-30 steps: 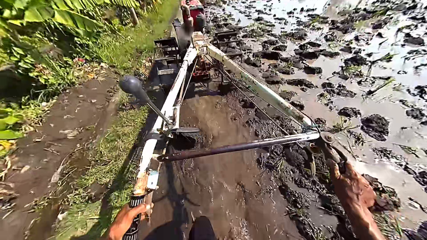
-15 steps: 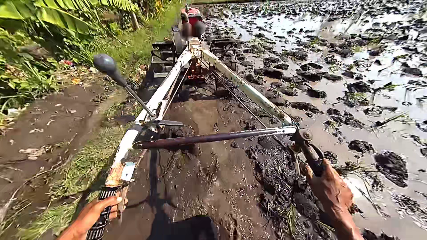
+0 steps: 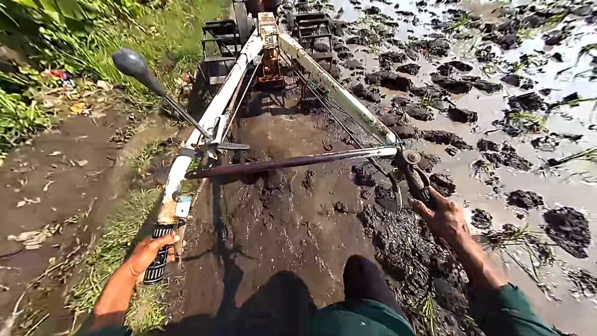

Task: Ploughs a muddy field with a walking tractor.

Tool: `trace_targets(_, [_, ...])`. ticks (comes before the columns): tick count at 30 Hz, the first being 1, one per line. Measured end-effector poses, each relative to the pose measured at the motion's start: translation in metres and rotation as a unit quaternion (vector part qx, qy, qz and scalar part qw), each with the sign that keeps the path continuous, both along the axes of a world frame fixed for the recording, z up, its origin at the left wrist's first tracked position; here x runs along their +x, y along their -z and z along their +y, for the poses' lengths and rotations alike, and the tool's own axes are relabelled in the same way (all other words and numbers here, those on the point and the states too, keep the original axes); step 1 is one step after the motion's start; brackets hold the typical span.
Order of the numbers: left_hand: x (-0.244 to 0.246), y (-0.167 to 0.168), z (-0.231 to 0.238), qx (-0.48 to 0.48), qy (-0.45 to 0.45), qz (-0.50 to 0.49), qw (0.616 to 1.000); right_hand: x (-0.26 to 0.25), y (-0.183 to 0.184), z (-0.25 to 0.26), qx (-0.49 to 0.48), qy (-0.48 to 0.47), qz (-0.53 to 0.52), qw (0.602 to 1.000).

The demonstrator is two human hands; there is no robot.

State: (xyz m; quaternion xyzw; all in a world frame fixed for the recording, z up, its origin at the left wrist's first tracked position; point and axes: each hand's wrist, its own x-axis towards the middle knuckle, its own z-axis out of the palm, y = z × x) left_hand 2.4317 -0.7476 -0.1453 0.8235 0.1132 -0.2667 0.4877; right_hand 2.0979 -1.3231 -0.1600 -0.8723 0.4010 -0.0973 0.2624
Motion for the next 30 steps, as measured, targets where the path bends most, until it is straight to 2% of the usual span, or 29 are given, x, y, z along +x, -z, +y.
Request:
trace_targets(4, [0.074, 0.009, -0.024, 0.048, 0.029, -0.036, 0.998, 0.065, 0.010, -0.032, 0.108, 0.011, -0.115, 0.987])
trace_targets(8, [0.139, 0.001, -0.059, 0.071, 0.036, -0.037, 0.996, 0.132, 0.014, -0.079, 0.217, -0.010, -0.159, 0.963])
trace_targets(9, [0.153, 0.001, -0.067, 0.062, 0.032, -0.040, 0.997, 0.148, 0.018, -0.093, 0.281, -0.014, -0.155, 0.947])
trace_targets(11, [0.173, -0.004, -0.093, 0.012, 0.020, -0.041, 0.999, 0.174, 0.031, -0.135, 0.430, -0.015, -0.182, 0.884])
trace_targets(12, [0.178, -0.008, -0.112, -0.021, 0.025, -0.030, 0.999, 0.183, 0.038, -0.164, 0.467, -0.008, -0.200, 0.861])
trace_targets(13, [0.178, -0.010, -0.134, -0.048, 0.039, -0.014, 0.998, 0.191, 0.039, -0.196, 0.477, 0.003, -0.201, 0.856])
trace_targets(15, [0.174, -0.012, -0.186, -0.090, 0.062, 0.021, 0.994, 0.206, 0.028, -0.253, 0.451, 0.024, -0.143, 0.881])
trace_targets(18, [0.181, 0.007, -0.242, -0.128, 0.025, 0.034, 0.991, 0.243, 0.014, -0.305, 0.420, 0.065, -0.046, 0.904])
trace_targets(22, [0.239, 0.010, -0.281, -0.085, 0.012, 0.055, 0.995, 0.303, 0.033, -0.346, 0.457, 0.078, -0.062, 0.884])
trace_targets(25, [0.285, 0.006, -0.320, -0.050, 0.005, 0.055, 0.997, 0.343, 0.041, -0.392, 0.433, 0.068, -0.026, 0.899])
trace_targets(30, [0.357, 0.004, -0.380, -0.032, -0.029, 0.056, 0.997, 0.423, 0.044, -0.438, 0.359, 0.043, -0.007, 0.932])
